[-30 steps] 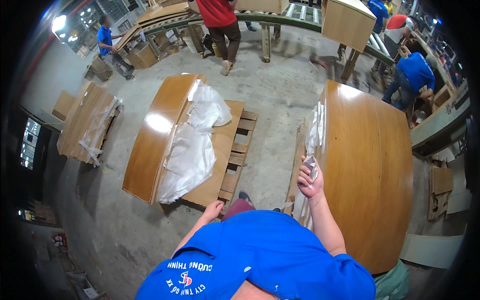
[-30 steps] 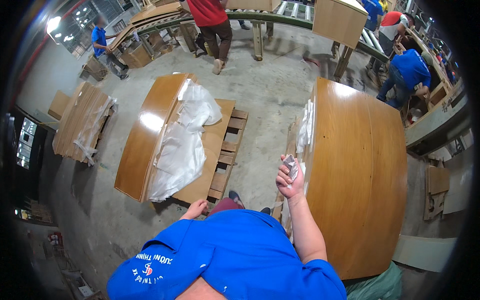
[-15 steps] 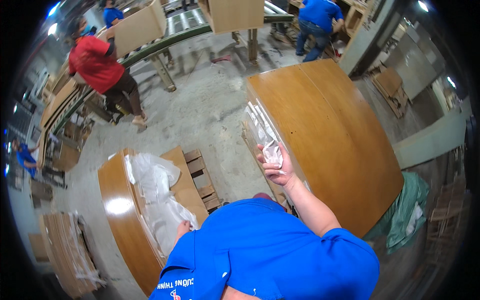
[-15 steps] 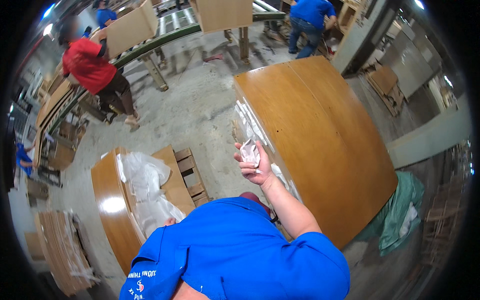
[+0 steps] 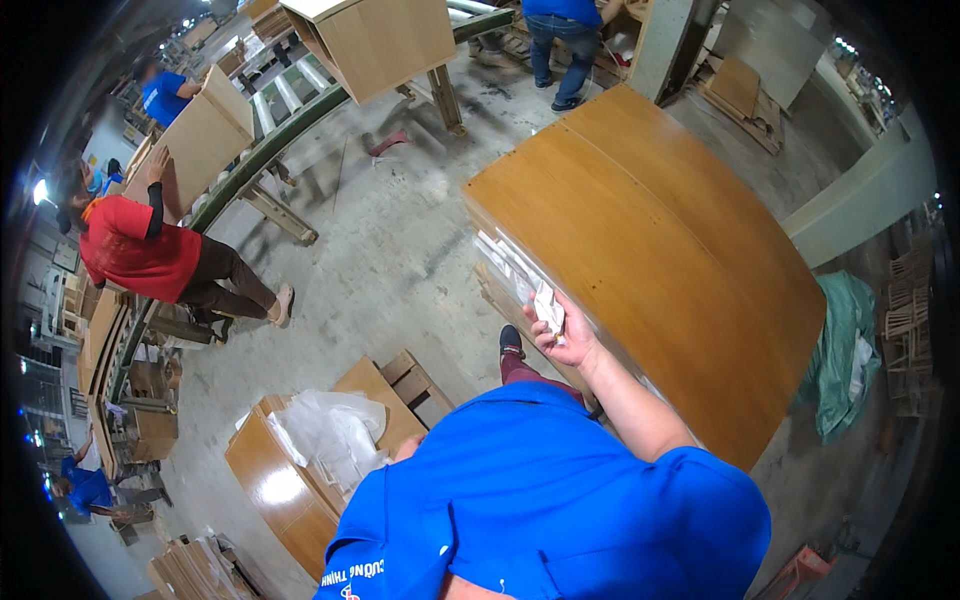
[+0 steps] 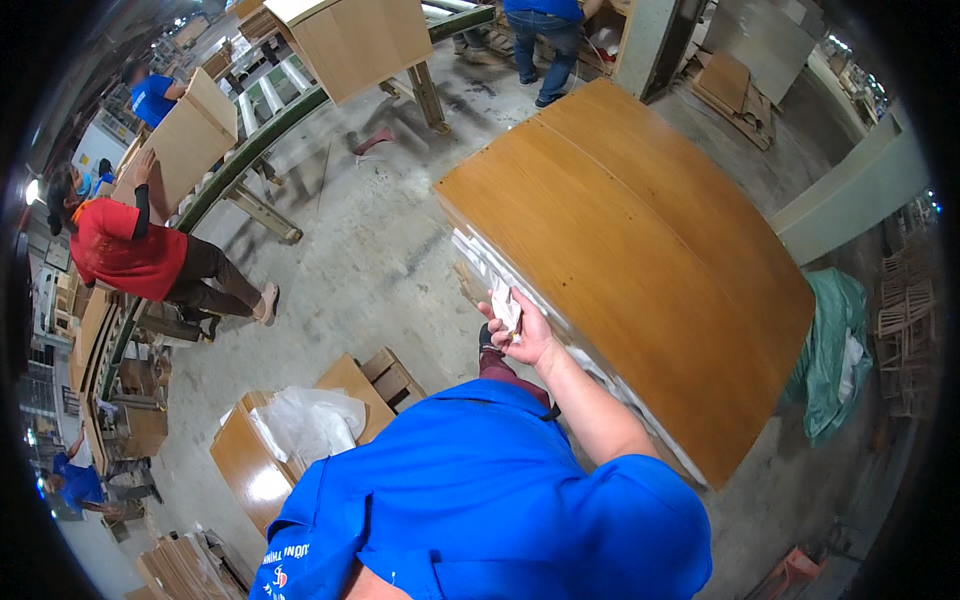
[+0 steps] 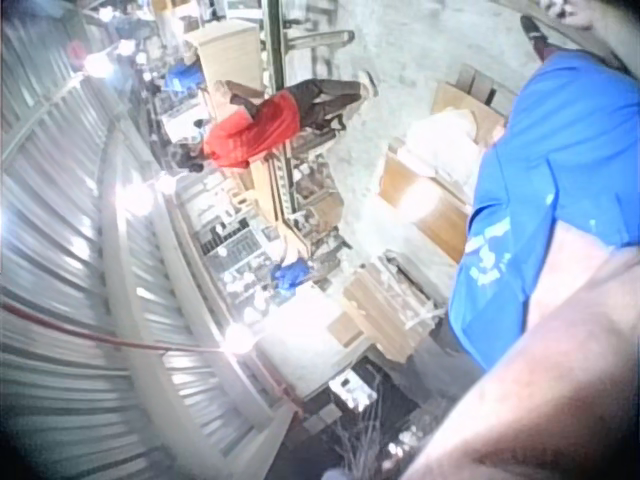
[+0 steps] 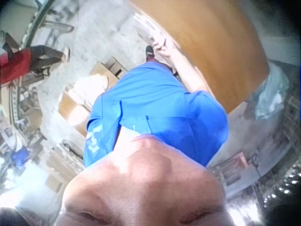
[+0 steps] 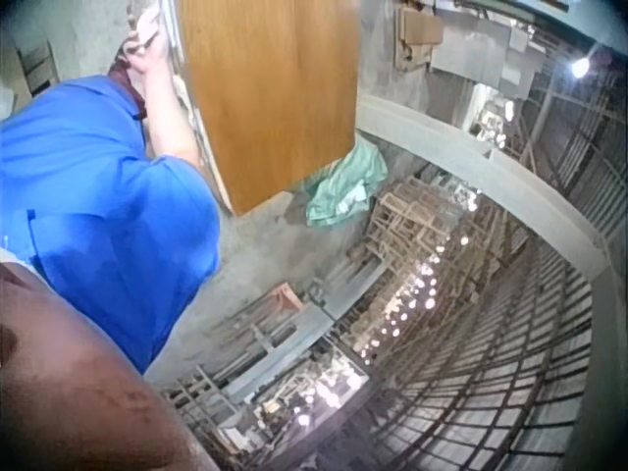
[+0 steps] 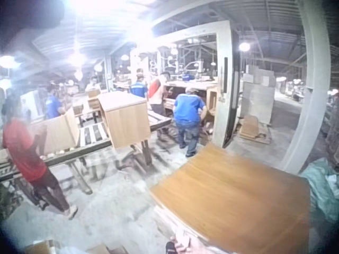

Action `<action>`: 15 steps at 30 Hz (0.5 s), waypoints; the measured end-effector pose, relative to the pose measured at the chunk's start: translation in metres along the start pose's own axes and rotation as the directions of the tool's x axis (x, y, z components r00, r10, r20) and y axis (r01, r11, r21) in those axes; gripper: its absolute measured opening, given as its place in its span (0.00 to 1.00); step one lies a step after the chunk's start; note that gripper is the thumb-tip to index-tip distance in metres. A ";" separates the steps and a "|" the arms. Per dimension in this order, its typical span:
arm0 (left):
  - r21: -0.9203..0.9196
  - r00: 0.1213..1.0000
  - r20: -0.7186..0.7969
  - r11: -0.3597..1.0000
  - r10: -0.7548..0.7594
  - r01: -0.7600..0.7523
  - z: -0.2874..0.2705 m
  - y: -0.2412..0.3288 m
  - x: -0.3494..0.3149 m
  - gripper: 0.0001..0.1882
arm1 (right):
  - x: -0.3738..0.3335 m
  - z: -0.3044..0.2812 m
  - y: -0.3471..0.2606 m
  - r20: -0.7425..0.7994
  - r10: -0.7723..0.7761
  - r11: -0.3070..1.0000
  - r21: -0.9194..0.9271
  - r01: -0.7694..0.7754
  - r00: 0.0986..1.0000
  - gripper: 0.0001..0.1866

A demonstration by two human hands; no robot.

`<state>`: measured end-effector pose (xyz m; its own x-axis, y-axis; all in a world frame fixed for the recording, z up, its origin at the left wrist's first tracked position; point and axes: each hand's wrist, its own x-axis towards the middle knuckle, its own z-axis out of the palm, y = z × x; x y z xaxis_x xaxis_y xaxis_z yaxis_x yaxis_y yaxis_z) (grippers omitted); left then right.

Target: The person wipes the surface of large wooden panels with a white cloth in a workshop environment. They remove protective plastic film from the panels and clean the edges and flat surfaces, moving between different stacks of wood.

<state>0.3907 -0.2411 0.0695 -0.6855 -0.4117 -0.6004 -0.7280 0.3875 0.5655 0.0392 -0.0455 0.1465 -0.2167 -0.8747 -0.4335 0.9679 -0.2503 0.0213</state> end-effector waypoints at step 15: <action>-0.550 0.909 -0.322 0.834 -0.264 0.047 -0.126 0.047 0.151 0.15 | 0.225 0.125 -0.116 0.240 0.283 0.959 -0.104 -0.265 0.929 0.29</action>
<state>0.2533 -0.3890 0.0767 -0.4313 -0.7422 -0.5129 -0.6389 -0.1501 0.7545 -0.1380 -0.2650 0.1590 0.0422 -0.9827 -0.1805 0.9985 0.0352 0.0417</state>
